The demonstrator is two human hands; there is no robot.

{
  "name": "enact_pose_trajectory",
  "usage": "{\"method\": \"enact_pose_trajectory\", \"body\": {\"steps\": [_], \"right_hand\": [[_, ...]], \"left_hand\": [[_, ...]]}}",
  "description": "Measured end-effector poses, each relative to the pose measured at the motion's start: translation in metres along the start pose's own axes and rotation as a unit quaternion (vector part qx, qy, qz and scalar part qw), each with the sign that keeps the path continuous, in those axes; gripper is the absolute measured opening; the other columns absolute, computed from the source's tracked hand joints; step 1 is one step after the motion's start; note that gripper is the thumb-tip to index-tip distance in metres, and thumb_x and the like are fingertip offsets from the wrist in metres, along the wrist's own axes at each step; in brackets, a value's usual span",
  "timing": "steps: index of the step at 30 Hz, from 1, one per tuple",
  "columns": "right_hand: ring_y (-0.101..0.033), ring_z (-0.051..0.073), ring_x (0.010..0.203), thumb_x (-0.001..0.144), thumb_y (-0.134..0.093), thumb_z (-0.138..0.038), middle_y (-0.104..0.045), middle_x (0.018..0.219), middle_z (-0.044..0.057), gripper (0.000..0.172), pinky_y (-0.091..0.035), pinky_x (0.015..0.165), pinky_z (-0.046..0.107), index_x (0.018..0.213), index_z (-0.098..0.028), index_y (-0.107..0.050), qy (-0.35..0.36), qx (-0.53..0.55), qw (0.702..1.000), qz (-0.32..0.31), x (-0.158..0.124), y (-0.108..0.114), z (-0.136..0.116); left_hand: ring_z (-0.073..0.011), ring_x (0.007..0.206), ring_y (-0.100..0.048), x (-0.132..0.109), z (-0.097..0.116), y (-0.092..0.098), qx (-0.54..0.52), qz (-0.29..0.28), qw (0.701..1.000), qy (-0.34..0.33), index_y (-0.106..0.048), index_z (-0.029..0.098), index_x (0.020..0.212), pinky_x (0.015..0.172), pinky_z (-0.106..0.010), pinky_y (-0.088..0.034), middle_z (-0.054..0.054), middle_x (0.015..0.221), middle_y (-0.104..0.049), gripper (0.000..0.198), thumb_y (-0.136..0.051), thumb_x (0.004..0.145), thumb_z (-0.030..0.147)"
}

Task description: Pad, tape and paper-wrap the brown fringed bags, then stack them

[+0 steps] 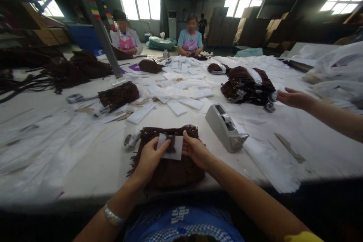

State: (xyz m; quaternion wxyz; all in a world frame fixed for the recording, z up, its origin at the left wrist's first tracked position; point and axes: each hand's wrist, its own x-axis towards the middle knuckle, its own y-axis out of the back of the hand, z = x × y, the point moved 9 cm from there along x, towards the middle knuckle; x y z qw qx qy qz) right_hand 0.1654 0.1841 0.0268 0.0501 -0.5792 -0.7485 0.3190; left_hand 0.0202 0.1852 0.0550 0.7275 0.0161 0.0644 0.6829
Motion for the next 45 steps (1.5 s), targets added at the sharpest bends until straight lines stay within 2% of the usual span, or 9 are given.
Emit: {"method": "enact_pose_trajectory", "body": {"steps": [4, 8, 13, 16, 20, 26, 31, 36, 45], "right_hand": [[-0.070, 0.017, 0.089, 0.083, -0.071, -0.050, -0.073, 0.099, 0.011, 0.039, -0.055, 0.085, 0.031, 0.096, -0.014, -0.071, -0.027, 0.051, 0.998, -0.025, -0.001, 0.004, 0.006], [-0.069, 0.017, 0.093, 0.072, -0.082, -0.039, -0.073, 0.104, 0.006, 0.039, -0.053, 0.089, 0.029, 0.103, -0.017, -0.072, 0.021, -0.025, 0.999, -0.042, -0.005, -0.004, 0.002], [-0.063, 0.011, 0.068, 0.073, -0.079, -0.044, -0.072, 0.085, 0.003, 0.038, -0.050, 0.060, 0.020, 0.097, -0.015, -0.073, 0.073, -0.164, 0.984, 0.013, -0.007, -0.010, -0.004], [-0.057, 0.010, 0.056, 0.072, -0.078, -0.046, -0.068, 0.074, 0.001, 0.038, -0.046, 0.051, 0.021, 0.093, -0.015, -0.071, 0.079, -0.219, 0.972, 0.040, -0.006, -0.010, -0.006], [-0.063, 0.014, 0.062, 0.068, -0.080, -0.047, -0.069, 0.074, 0.001, 0.038, -0.051, 0.057, 0.024, 0.086, -0.016, -0.068, 0.066, -0.199, 0.976, 0.057, -0.006, -0.010, -0.002], [-0.062, 0.012, 0.058, 0.064, -0.083, -0.047, -0.065, 0.069, 0.000, 0.040, -0.054, 0.060, 0.025, 0.079, -0.016, -0.064, 0.068, -0.170, 0.979, 0.088, -0.008, -0.014, 0.002], [-0.064, 0.013, 0.065, 0.065, -0.082, -0.050, -0.065, 0.072, 0.000, 0.043, -0.056, 0.067, 0.027, 0.083, -0.016, -0.063, 0.057, -0.121, 0.988, 0.080, -0.008, -0.019, 0.014], [-0.059, 0.012, 0.057, 0.067, -0.081, -0.050, -0.059, 0.065, -0.003, 0.040, -0.052, 0.056, 0.024, 0.077, -0.019, -0.057, 0.105, -0.162, 0.975, 0.109, -0.008, -0.019, 0.014], [-0.061, 0.011, 0.058, 0.068, -0.081, -0.050, -0.061, 0.067, -0.003, 0.041, -0.054, 0.059, 0.024, 0.080, -0.018, -0.058, 0.101, -0.117, 0.981, 0.118, -0.009, -0.021, 0.022]], "left_hand": [[-0.0201, 0.084, -0.066, -0.004, -0.002, 0.007, 0.006, 0.032, 0.999, -0.012, -0.069, 0.017, 0.100, 0.073, -0.026, -0.050, -0.003, 0.092, -0.073, 0.038, -0.070, 0.080, 0.050], [-0.0205, 0.084, -0.065, -0.008, 0.002, 0.010, 0.040, 0.056, 0.997, -0.032, -0.069, 0.018, 0.099, 0.073, -0.027, -0.050, -0.003, 0.091, -0.072, 0.035, -0.071, 0.080, 0.047], [-0.0193, 0.079, -0.064, -0.014, 0.010, 0.010, 0.092, 0.078, 0.991, -0.064, -0.068, 0.019, 0.093, 0.072, -0.026, -0.048, -0.001, 0.086, -0.070, 0.027, -0.069, 0.082, 0.044], [-0.0197, 0.082, -0.064, -0.020, 0.014, 0.013, 0.107, 0.103, 0.986, -0.082, -0.068, 0.020, 0.091, 0.076, -0.027, -0.048, -0.002, 0.088, -0.070, 0.023, -0.068, 0.083, 0.041], [-0.0228, 0.095, -0.063, -0.030, 0.023, 0.012, 0.141, 0.126, 0.975, -0.113, -0.070, 0.022, 0.097, 0.088, -0.030, -0.046, -0.004, 0.099, -0.070, 0.022, -0.063, 0.087, 0.041], [-0.0259, 0.107, -0.061, -0.038, 0.030, 0.015, 0.196, 0.143, 0.958, -0.150, -0.070, 0.024, 0.106, 0.100, -0.035, -0.043, -0.007, 0.111, -0.068, 0.025, -0.068, 0.084, 0.036], [-0.0243, 0.101, -0.064, -0.039, 0.036, 0.022, 0.182, 0.142, 0.959, -0.165, -0.074, 0.027, 0.100, 0.099, -0.034, -0.045, -0.005, 0.105, -0.071, 0.017, -0.065, 0.086, 0.031], [-0.0237, 0.096, -0.065, -0.042, 0.037, 0.023, 0.168, 0.156, 0.961, -0.154, -0.075, 0.027, 0.094, 0.095, -0.034, -0.048, -0.004, 0.100, -0.071, 0.014, -0.067, 0.084, 0.032], [-0.0254, 0.102, -0.064, -0.049, 0.032, 0.017, 0.207, 0.138, 0.954, -0.167, -0.075, 0.028, 0.102, 0.100, -0.036, -0.045, -0.006, 0.107, -0.070, 0.020, -0.062, 0.088, 0.032]]}}
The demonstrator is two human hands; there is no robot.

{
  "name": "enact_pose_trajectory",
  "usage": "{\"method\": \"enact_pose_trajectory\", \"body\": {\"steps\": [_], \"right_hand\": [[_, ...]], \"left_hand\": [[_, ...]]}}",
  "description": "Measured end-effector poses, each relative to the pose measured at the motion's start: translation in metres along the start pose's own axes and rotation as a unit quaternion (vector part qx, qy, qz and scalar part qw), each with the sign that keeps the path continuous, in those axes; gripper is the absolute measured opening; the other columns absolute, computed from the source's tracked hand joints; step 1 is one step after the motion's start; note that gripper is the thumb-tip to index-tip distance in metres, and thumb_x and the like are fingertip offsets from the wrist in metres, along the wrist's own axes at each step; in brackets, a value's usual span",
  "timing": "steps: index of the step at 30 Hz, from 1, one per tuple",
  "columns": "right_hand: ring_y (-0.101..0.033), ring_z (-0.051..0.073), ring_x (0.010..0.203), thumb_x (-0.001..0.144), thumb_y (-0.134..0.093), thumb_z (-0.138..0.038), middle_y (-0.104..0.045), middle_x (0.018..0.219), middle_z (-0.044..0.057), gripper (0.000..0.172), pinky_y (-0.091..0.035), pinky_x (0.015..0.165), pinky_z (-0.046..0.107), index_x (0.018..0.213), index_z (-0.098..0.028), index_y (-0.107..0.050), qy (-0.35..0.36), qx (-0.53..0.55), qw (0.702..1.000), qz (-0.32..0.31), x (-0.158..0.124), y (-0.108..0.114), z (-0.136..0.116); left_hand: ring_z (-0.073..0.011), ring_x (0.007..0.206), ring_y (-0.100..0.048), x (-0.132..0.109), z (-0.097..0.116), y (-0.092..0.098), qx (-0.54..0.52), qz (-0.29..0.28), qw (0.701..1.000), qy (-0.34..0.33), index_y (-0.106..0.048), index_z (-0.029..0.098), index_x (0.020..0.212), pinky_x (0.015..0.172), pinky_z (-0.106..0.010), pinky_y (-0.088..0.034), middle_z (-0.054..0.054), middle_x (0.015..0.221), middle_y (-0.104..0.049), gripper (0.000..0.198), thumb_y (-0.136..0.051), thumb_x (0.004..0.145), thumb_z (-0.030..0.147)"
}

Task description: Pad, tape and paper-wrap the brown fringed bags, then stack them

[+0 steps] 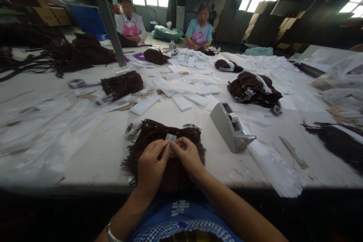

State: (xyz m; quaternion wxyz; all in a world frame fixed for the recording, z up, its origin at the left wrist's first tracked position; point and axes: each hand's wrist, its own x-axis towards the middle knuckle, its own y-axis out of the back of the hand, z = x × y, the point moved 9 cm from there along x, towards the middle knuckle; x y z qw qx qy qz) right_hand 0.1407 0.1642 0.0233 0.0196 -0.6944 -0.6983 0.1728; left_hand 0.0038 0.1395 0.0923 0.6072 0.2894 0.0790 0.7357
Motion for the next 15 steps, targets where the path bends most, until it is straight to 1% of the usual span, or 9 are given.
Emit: {"method": "enact_pose_trajectory", "body": {"steps": [3, 6, 10, 12, 15], "right_hand": [[-0.064, 0.012, 0.061, 0.066, -0.083, -0.050, -0.063, 0.069, -0.002, 0.043, -0.057, 0.063, 0.025, 0.081, -0.017, -0.060, -0.014, 0.037, 0.999, -0.003, 0.000, 0.000, 0.004], [-0.064, 0.012, 0.061, 0.064, -0.085, -0.049, -0.064, 0.068, -0.001, 0.044, -0.058, 0.064, 0.025, 0.081, -0.017, -0.060, -0.014, 0.052, 0.999, -0.001, 0.000, 0.001, 0.005], [-0.064, 0.012, 0.062, 0.068, -0.083, -0.048, -0.066, 0.069, 0.000, 0.042, -0.056, 0.063, 0.023, 0.083, -0.016, -0.062, -0.009, 0.043, 0.999, -0.009, 0.000, 0.000, 0.003], [-0.064, 0.011, 0.062, 0.069, -0.082, -0.048, -0.067, 0.070, 0.001, 0.041, -0.054, 0.063, 0.022, 0.084, -0.015, -0.064, -0.006, 0.033, 0.999, -0.016, -0.001, -0.002, 0.000], [-0.063, 0.011, 0.062, 0.071, -0.081, -0.048, -0.066, 0.071, 0.000, 0.039, -0.052, 0.062, 0.022, 0.084, -0.014, -0.065, 0.000, 0.028, 0.999, -0.016, -0.002, -0.003, -0.004]], "left_hand": [[-0.0256, 0.102, -0.063, -0.002, 0.002, -0.002, 0.030, -0.007, 0.999, -0.028, -0.074, 0.028, 0.104, 0.100, -0.037, -0.046, -0.007, 0.107, -0.070, 0.020, -0.060, 0.090, 0.031], [-0.0259, 0.101, -0.063, -0.005, 0.007, -0.005, 0.066, -0.009, 0.996, -0.066, -0.073, 0.026, 0.108, 0.098, -0.037, -0.047, -0.009, 0.107, -0.069, 0.024, -0.056, 0.092, 0.029], [-0.0262, 0.104, -0.062, -0.012, 0.017, -0.009, 0.122, -0.011, 0.985, -0.120, -0.070, 0.023, 0.116, 0.099, -0.038, -0.048, -0.011, 0.111, -0.069, 0.030, -0.050, 0.093, 0.022], [-0.0258, 0.105, -0.062, -0.016, 0.022, -0.009, 0.144, -0.004, 0.979, -0.143, -0.069, 0.021, 0.117, 0.099, -0.039, -0.048, -0.012, 0.111, -0.068, 0.032, -0.049, 0.093, 0.019], [-0.0246, 0.105, -0.062, -0.020, 0.025, -0.007, 0.147, 0.011, 0.976, -0.159, -0.069, 0.019, 0.116, 0.097, -0.038, -0.050, -0.011, 0.110, -0.068, 0.030, -0.050, 0.093, 0.018]]}}
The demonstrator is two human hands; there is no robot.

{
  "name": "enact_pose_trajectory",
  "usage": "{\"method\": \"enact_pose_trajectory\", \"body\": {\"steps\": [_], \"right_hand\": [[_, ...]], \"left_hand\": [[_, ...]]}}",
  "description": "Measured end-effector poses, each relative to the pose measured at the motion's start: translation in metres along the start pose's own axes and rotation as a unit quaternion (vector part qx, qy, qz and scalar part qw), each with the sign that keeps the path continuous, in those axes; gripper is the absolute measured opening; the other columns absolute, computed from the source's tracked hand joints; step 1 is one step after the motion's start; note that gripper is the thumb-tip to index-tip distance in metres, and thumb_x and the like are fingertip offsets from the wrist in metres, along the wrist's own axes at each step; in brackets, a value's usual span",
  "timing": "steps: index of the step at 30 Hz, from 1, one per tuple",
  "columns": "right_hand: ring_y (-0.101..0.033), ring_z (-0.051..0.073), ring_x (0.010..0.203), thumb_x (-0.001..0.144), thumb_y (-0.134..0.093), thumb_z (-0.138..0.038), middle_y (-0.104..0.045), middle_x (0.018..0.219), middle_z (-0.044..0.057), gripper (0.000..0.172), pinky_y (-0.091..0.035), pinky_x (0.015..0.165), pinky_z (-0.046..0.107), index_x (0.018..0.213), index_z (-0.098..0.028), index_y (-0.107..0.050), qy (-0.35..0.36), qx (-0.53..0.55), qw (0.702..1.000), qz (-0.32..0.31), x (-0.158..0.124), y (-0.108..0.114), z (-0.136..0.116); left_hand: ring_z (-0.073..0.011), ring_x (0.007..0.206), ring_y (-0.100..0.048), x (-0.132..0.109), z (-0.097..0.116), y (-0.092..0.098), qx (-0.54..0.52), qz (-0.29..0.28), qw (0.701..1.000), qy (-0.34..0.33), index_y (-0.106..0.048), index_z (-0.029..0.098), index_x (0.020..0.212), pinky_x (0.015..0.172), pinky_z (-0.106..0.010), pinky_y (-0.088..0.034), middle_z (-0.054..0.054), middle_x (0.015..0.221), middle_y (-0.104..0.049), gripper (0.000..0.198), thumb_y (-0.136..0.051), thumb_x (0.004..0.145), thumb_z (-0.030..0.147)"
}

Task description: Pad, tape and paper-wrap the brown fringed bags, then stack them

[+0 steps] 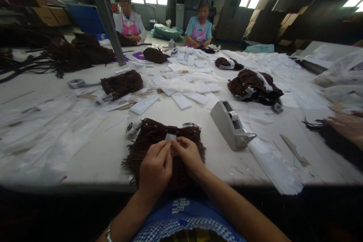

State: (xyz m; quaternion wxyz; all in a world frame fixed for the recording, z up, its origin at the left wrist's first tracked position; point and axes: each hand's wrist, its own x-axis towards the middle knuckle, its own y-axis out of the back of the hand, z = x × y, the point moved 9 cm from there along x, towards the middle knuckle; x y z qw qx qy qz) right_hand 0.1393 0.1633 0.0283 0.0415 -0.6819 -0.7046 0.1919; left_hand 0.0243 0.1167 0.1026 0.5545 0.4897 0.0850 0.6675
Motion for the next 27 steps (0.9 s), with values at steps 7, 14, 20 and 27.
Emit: {"method": "enact_pose_trajectory", "body": {"steps": [7, 14, 20, 27], "right_hand": [[-0.058, 0.011, 0.058, 0.075, -0.077, -0.047, -0.065, 0.067, 0.000, 0.035, -0.050, 0.059, 0.022, 0.083, -0.014, -0.069, 0.023, -0.029, 0.999, 0.003, -0.001, -0.001, -0.005], [-0.057, 0.010, 0.062, 0.077, -0.076, -0.047, -0.063, 0.069, -0.001, 0.034, -0.051, 0.065, 0.024, 0.089, -0.016, -0.073, 0.021, 0.014, 1.000, -0.011, -0.001, -0.001, -0.003], [-0.052, 0.008, 0.056, 0.079, -0.075, -0.045, -0.064, 0.070, -0.001, 0.034, -0.046, 0.055, 0.020, 0.096, -0.016, -0.075, 0.044, -0.027, 0.999, -0.013, -0.001, 0.001, -0.008], [-0.052, 0.008, 0.050, 0.085, -0.066, -0.049, -0.064, 0.067, 0.000, 0.038, -0.043, 0.046, 0.020, 0.097, -0.015, -0.075, 0.045, -0.130, 0.988, -0.073, -0.007, -0.010, -0.019]], "left_hand": [[-0.0203, 0.100, -0.066, 0.005, -0.024, 0.005, -0.122, -0.027, 0.986, 0.106, -0.072, 0.022, 0.103, 0.095, -0.033, -0.050, -0.005, 0.106, -0.072, 0.022, -0.054, 0.094, 0.030], [-0.0244, 0.098, -0.069, 0.004, -0.058, -0.017, -0.296, -0.120, 0.896, 0.308, -0.068, 0.017, 0.109, 0.083, -0.031, -0.054, -0.008, 0.106, -0.073, 0.043, -0.065, 0.083, 0.052], [-0.0236, 0.094, -0.069, 0.005, -0.047, -0.033, -0.376, -0.171, 0.844, 0.341, -0.066, 0.015, 0.105, 0.079, -0.029, -0.053, -0.009, 0.101, -0.074, 0.044, -0.070, 0.079, 0.050], [-0.0249, 0.092, -0.069, -0.003, -0.053, -0.035, -0.359, -0.133, 0.845, 0.373, -0.063, 0.014, 0.107, 0.075, -0.029, -0.054, -0.009, 0.099, -0.073, 0.053, -0.075, 0.071, 0.052]]}}
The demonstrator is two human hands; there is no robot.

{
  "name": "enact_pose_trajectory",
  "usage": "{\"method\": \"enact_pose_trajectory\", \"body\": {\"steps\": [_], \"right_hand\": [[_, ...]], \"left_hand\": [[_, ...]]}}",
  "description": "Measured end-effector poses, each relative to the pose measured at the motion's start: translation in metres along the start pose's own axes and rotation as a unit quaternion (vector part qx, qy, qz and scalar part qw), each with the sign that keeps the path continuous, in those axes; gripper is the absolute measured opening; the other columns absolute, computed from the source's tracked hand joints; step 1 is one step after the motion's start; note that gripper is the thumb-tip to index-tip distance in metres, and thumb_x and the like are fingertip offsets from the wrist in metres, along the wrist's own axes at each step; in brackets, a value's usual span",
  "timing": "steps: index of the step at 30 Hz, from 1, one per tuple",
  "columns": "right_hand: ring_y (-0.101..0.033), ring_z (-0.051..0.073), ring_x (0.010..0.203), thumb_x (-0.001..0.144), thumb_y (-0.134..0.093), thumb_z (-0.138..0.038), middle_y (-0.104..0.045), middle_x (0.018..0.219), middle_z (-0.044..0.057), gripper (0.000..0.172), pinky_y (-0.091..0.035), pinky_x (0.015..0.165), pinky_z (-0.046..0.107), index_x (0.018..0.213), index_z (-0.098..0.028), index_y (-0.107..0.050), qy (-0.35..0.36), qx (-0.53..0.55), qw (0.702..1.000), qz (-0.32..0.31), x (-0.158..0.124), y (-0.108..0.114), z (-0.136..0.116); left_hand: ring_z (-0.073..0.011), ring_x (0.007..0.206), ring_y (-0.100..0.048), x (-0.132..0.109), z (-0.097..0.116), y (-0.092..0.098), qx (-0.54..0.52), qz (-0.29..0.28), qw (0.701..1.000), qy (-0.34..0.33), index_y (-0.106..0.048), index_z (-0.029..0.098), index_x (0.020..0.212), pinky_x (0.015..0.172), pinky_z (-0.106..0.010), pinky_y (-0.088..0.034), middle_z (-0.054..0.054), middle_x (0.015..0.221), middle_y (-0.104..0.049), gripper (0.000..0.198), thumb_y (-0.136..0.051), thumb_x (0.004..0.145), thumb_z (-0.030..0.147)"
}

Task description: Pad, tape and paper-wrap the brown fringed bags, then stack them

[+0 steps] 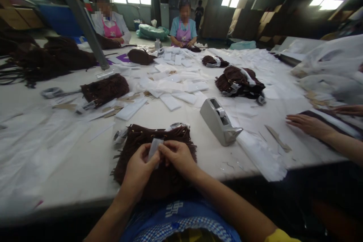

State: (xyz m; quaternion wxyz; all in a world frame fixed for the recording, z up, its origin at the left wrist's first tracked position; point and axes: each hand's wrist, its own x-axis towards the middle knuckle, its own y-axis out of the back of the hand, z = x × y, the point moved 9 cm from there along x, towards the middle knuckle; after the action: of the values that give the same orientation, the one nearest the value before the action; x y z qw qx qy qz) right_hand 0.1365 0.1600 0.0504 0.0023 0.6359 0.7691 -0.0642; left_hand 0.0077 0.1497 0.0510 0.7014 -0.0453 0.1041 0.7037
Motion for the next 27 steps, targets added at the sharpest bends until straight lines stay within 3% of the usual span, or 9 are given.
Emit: {"method": "enact_pose_trajectory", "body": {"steps": [2, 4, 6, 8, 11, 14, 18, 21, 27], "right_hand": [[-0.055, 0.009, 0.048, 0.086, -0.064, -0.049, -0.065, 0.065, -0.001, 0.036, -0.045, 0.048, 0.021, 0.099, -0.017, -0.076, -0.001, -0.049, 0.998, -0.045, -0.007, 0.005, -0.012], [-0.060, 0.011, 0.051, 0.087, -0.064, -0.046, -0.069, 0.071, 0.000, 0.032, -0.050, 0.055, 0.023, 0.102, -0.021, -0.076, 0.034, -0.123, 0.992, -0.011, -0.016, 0.036, -0.033], [-0.067, 0.014, 0.061, 0.088, -0.063, -0.044, -0.074, 0.086, 0.003, 0.028, -0.054, 0.067, 0.027, 0.103, -0.023, -0.075, 0.100, -0.217, 0.963, 0.124, -0.032, 0.096, -0.063], [-0.070, 0.019, 0.087, 0.090, -0.061, -0.043, -0.074, 0.103, 0.006, 0.028, -0.053, 0.085, 0.032, 0.106, -0.025, -0.073, 0.161, -0.307, 0.892, 0.290, -0.058, 0.166, -0.091], [-0.056, 0.029, 0.124, 0.086, -0.062, -0.050, -0.065, 0.128, 0.012, 0.035, -0.037, 0.110, 0.044, 0.102, -0.021, -0.074, 0.148, -0.418, 0.804, 0.397, -0.077, 0.246, -0.101], [-0.053, 0.031, 0.127, 0.085, -0.057, -0.061, -0.063, 0.133, 0.011, 0.046, -0.031, 0.113, 0.047, 0.090, -0.021, -0.078, 0.017, -0.366, 0.865, 0.343, -0.063, 0.291, -0.068], [-0.047, 0.030, 0.134, 0.081, -0.060, -0.066, -0.062, 0.135, 0.010, 0.051, -0.031, 0.112, 0.043, 0.081, -0.019, -0.078, -0.038, -0.141, 0.948, 0.282, -0.050, 0.290, -0.045], [-0.046, 0.031, 0.134, 0.074, -0.074, -0.057, -0.062, 0.134, 0.011, 0.040, -0.034, 0.110, 0.041, 0.075, -0.018, -0.078, -0.029, -0.045, 0.956, 0.288, -0.053, 0.280, -0.052], [-0.054, 0.030, 0.128, 0.069, -0.081, -0.047, -0.069, 0.123, 0.011, 0.032, -0.042, 0.107, 0.042, 0.082, -0.019, -0.080, 0.007, -0.033, 0.944, 0.328, -0.083, 0.270, -0.065]], "left_hand": [[-0.0244, 0.088, -0.070, 0.002, -0.009, 0.005, 0.008, 0.010, 1.000, 0.003, -0.063, 0.015, 0.109, 0.074, -0.030, -0.054, -0.008, 0.094, -0.073, 0.057, -0.077, 0.069, 0.053], [-0.0236, 0.085, -0.070, 0.005, -0.022, 0.010, 0.014, 0.015, 1.000, 0.018, -0.062, 0.016, 0.113, 0.075, -0.030, -0.054, -0.006, 0.091, -0.074, 0.061, -0.077, 0.069, 0.056], [-0.0230, 0.083, -0.070, 0.008, -0.032, 0.016, 0.016, 0.017, 0.999, 0.037, -0.062, 0.018, 0.117, 0.077, -0.031, -0.055, -0.006, 0.089, -0.075, 0.064, -0.077, 0.069, 0.058], [-0.0228, 0.083, -0.070, 0.010, -0.037, 0.019, 0.015, 0.019, 0.999, 0.047, -0.062, 0.019, 0.116, 0.077, -0.031, -0.055, -0.006, 0.088, -0.075, 0.066, -0.077, 0.067, 0.060], [-0.0230, 0.082, -0.070, 0.010, -0.037, 0.019, 0.003, 0.024, 0.998, 0.056, -0.064, 0.019, 0.113, 0.077, -0.031, -0.055, -0.006, 0.087, -0.075, 0.068, -0.078, 0.063, 0.062], [-0.0233, 0.084, -0.071, 0.009, -0.037, 0.017, -0.011, 0.020, 0.998, 0.064, -0.064, 0.019, 0.112, 0.079, -0.031, -0.056, -0.006, 0.088, -0.076, 0.068, -0.079, 0.062, 0.062], [-0.0247, 0.088, -0.071, 0.010, -0.040, 0.017, -0.012, 0.014, 0.998, 0.059, -0.064, 0.020, 0.115, 0.083, -0.034, -0.056, -0.006, 0.091, -0.076, 0.066, -0.079, 0.064, 0.060], [-0.0260, 0.091, -0.071, 0.010, -0.041, 0.017, -0.015, 0.010, 0.998, 0.055, -0.063, 0.020, 0.116, 0.086, -0.037, -0.056, -0.006, 0.094, -0.076, 0.065, -0.078, 0.066, 0.060], [-0.0271, 0.094, -0.071, 0.010, -0.039, 0.017, -0.012, 0.018, 0.998, 0.057, -0.064, 0.021, 0.115, 0.091, -0.039, -0.055, -0.006, 0.095, -0.076, 0.066, -0.078, 0.065, 0.060]]}}
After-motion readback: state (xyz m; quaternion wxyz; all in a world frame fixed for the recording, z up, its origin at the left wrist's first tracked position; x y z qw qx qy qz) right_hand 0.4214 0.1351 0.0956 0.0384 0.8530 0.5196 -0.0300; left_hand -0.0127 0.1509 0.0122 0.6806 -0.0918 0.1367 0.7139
